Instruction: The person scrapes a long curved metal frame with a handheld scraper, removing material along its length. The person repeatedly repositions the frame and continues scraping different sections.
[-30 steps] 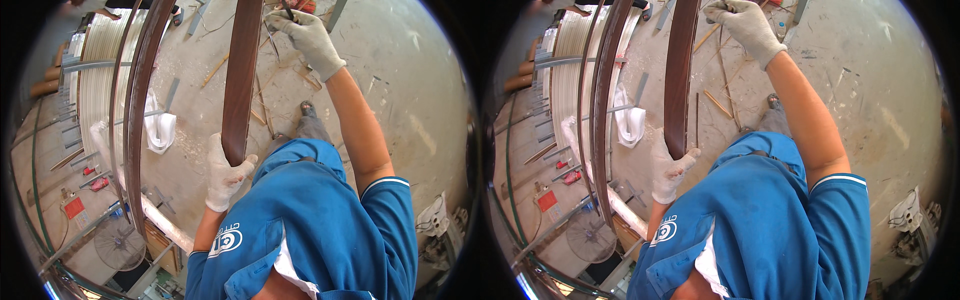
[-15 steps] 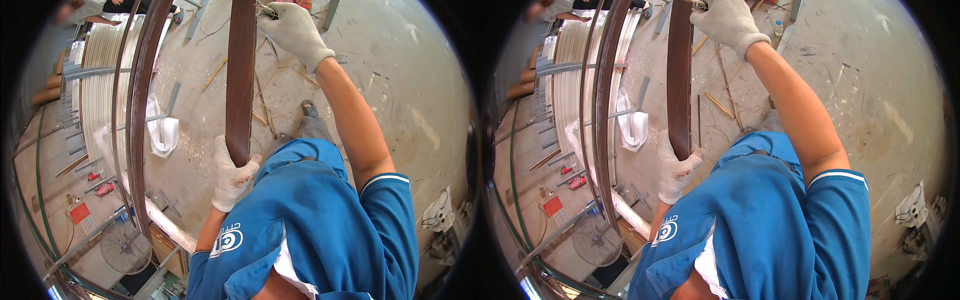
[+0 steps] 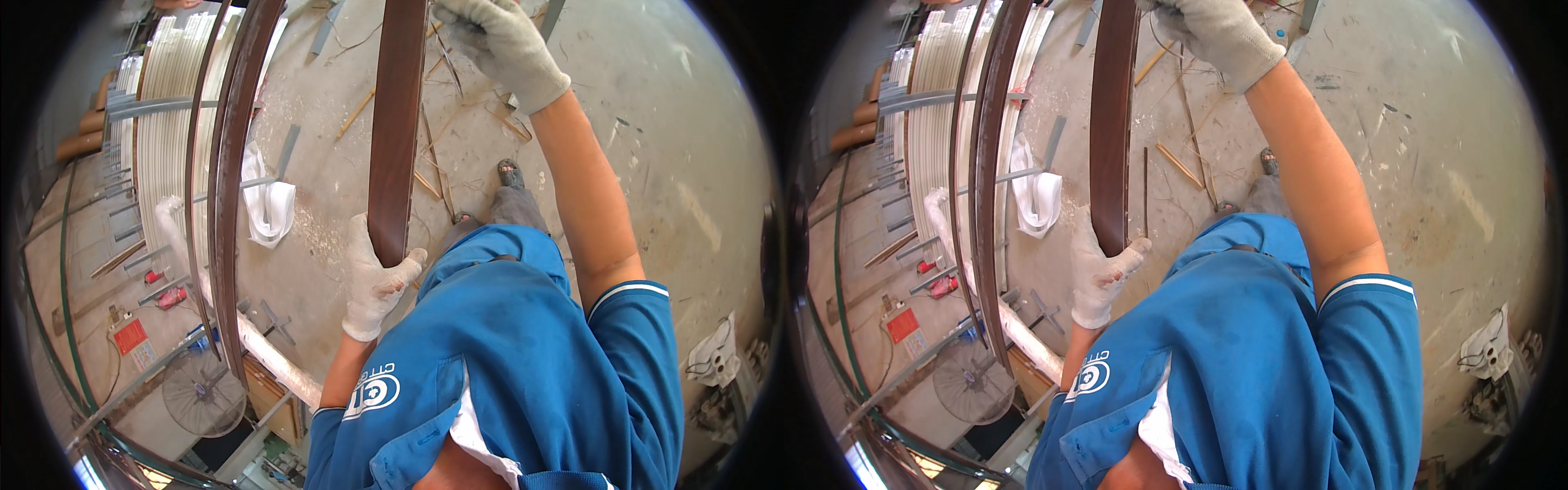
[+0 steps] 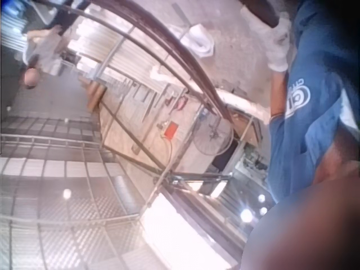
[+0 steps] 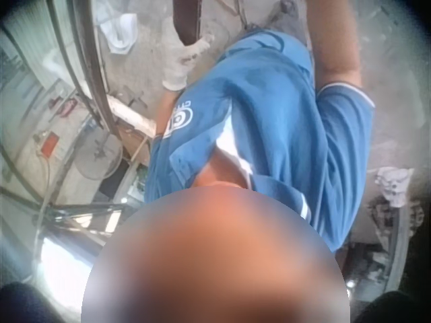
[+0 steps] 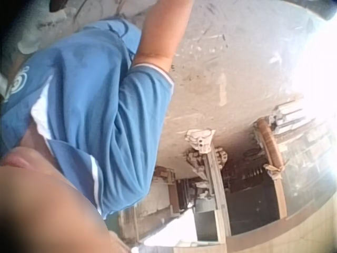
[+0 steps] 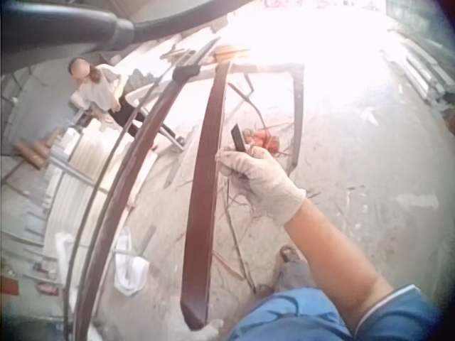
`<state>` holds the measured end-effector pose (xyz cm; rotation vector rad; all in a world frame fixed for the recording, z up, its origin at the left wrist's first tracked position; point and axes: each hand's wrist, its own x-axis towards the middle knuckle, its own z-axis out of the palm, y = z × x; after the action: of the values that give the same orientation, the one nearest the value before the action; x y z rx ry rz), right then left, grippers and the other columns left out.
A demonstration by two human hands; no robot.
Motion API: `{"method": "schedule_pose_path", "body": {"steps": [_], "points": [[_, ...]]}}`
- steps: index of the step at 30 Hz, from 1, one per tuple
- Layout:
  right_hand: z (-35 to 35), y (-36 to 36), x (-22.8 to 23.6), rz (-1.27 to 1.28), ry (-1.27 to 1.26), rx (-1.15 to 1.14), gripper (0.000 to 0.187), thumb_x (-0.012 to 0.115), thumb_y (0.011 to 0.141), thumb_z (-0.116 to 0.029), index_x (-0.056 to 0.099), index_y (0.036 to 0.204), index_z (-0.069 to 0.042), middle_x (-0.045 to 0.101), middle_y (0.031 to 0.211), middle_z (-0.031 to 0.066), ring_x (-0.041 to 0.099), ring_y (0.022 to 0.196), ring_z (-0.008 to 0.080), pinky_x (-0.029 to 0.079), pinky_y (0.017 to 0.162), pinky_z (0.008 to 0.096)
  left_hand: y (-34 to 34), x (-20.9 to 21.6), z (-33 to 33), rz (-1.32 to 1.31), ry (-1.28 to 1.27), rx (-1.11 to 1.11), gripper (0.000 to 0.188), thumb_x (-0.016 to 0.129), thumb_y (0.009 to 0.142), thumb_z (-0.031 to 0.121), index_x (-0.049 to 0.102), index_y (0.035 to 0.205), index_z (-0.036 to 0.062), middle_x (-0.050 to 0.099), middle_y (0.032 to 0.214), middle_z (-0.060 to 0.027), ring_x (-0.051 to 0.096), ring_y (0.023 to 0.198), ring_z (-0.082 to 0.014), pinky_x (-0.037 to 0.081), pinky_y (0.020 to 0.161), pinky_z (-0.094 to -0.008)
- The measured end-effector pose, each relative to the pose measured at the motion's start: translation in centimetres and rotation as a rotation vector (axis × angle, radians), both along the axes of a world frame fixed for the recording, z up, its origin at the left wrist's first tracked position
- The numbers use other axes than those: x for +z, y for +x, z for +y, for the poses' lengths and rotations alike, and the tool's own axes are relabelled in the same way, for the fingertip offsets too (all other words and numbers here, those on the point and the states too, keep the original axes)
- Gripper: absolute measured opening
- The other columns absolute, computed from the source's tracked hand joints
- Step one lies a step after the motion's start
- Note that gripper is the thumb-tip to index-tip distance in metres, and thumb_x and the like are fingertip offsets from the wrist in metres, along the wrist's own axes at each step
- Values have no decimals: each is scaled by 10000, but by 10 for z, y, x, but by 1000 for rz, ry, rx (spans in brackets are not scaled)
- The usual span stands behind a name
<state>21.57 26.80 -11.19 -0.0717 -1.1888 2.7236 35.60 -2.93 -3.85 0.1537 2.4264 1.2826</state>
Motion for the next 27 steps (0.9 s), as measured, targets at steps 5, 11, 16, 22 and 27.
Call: {"method": "schedule_pose_path", "body": {"steps": [5, 11, 16, 22, 27], "points": [[3, 2, 10, -64, 243, -203, 172, 659, 1002, -254, 659, 939, -94, 623, 787, -30, 543, 630, 45, 408, 548, 192, -3, 4, -3, 20, 4, -20, 555, 817, 715, 64, 513, 1174, -9, 536, 968, -61, 527, 842, -143, 485, 760, -302], [-13, 0, -4, -183, 458, -248, 219, 683, 983, -254, 713, 1111, -79, 693, 864, -39, 398, 528, 5, 323, 478, 185, -10, 16, -5, 114, -124, -129, 631, 822, 691, 101, 500, 1218, -29, 559, 994, -107, 569, 866, -210, 501, 790, -341], [-39, -7, -11, -163, 457, -113, 290, 749, 925, -232, 722, 1097, 0, 732, 990, 34, 628, 890, 108, 507, 837, 279, -63, 43, 13, 198, -534, -223, 804, 778, 713, 201, 417, 1393, -32, 628, 1141, -238, 646, 1008, -370, 517, 886, -429], [-62, -5, -38, -206, 477, -111, 245, 707, 937, -183, 703, 1066, 25, 714, 925, 32, 618, 849, 92, 506, 793, 267, -198, 40, 80, 337, -823, -217, 831, 712, 708, 191, 399, 1455, 9, 603, 1253, -315, 595, 1149, -477, 490, 976, -503], [-32, 18, -53, -269, 448, -150, 212, 682, 964, -169, 696, 1054, 23, 685, 863, 14, 612, 810, 80, 508, 777, 252, -193, 50, 36, 562, -478, -369, 653, 660, 704, 97, 495, 1325, -19, 638, 1115, -305, 631, 1048, -478, 513, 896, -499]]}}
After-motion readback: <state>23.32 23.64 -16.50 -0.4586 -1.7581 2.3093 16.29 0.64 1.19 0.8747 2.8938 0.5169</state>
